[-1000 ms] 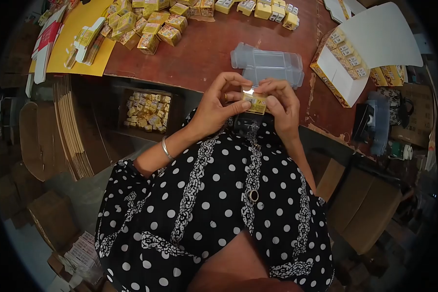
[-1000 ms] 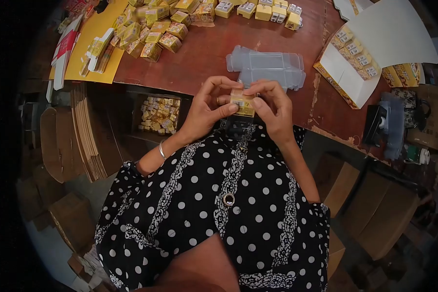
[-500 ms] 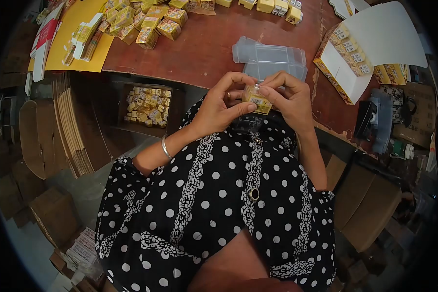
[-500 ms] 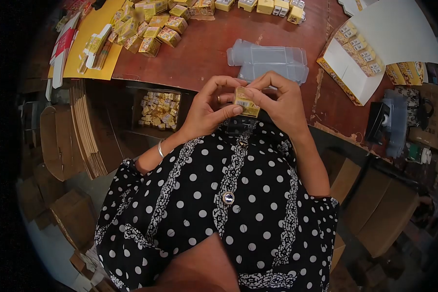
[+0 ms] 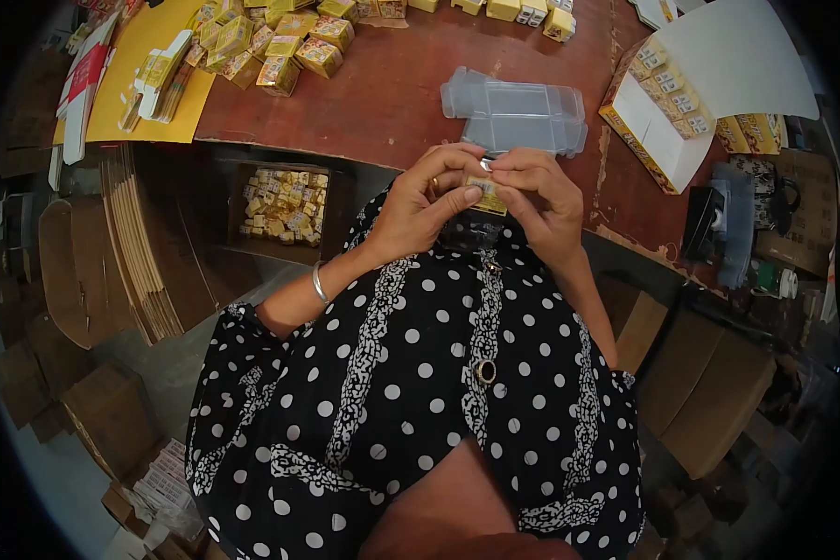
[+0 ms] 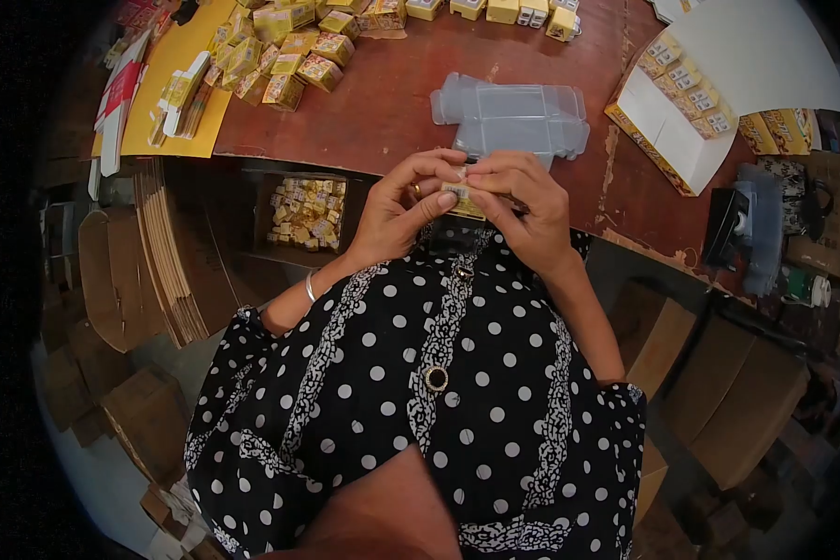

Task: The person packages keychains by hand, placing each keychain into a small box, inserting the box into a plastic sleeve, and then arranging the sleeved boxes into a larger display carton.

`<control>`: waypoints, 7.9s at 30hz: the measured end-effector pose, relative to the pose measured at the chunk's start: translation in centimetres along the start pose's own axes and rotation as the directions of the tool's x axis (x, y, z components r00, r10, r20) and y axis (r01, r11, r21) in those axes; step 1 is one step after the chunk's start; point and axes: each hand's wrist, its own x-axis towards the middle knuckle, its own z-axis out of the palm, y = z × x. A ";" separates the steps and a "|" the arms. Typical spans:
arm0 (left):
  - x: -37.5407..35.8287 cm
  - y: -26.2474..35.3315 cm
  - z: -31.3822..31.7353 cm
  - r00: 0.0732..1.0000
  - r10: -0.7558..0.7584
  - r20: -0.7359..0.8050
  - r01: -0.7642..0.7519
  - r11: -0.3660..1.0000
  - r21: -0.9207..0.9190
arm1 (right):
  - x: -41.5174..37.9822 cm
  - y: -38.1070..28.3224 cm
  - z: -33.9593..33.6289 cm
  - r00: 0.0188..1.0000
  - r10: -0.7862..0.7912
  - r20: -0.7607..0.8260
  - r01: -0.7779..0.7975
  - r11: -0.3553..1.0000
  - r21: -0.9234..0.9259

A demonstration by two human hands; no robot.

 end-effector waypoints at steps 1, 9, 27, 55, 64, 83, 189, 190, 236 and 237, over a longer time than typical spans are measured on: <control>0.2 0.1 0.1 0.999 0.006 -0.049 -0.010 0.996 -0.084 | 0.1 -1.0 0.5 1.000 -0.001 -0.003 0.001 1.000 -0.002; 2.1 2.6 -1.7 0.997 0.046 -0.068 -0.030 0.975 0.219 | 2.3 -3.4 -2.8 0.846 0.503 0.176 -0.527 0.840 0.130; 2.6 3.7 -5.8 0.962 -0.250 0.112 0.237 0.964 0.123 | 18.9 14.6 -11.7 0.858 0.464 -0.221 -0.446 0.460 -0.768; 3.4 6.3 -2.0 0.995 0.046 -0.087 -0.048 0.999 -0.015 | 10.6 -8.3 -8.4 0.987 -0.049 -0.154 0.014 0.976 -0.218; 2.9 6.3 -1.0 0.996 0.033 -0.088 -0.015 0.980 0.199 | 9.0 -7.7 -5.8 0.979 0.178 -0.098 -0.127 0.913 0.388; 2.8 5.7 -0.5 0.992 0.083 -0.098 -0.080 0.996 0.035 | 8.3 -6.9 -4.7 0.996 0.083 -0.014 -0.084 0.990 -0.113; 3.3 1.1 1.0 0.974 -0.089 0.209 0.070 0.993 0.094 | -20.2 2.3 -34.9 0.127 0.720 -0.683 -0.815 0.468 0.342; 3.3 1.1 1.2 0.971 -0.089 0.221 0.074 0.994 0.074 | -20.2 2.1 -34.6 0.127 0.720 -0.683 -0.815 0.468 0.342; 5.1 3.6 5.2 0.871 0.424 0.249 -0.482 0.835 0.264 | -3.9 -11.0 -9.3 0.735 0.351 -0.580 -0.260 0.936 0.237; 5.4 3.5 5.2 0.784 0.552 0.285 -0.621 0.703 0.345 | -3.0 -11.5 -7.5 0.762 0.400 -0.509 -0.273 0.912 0.307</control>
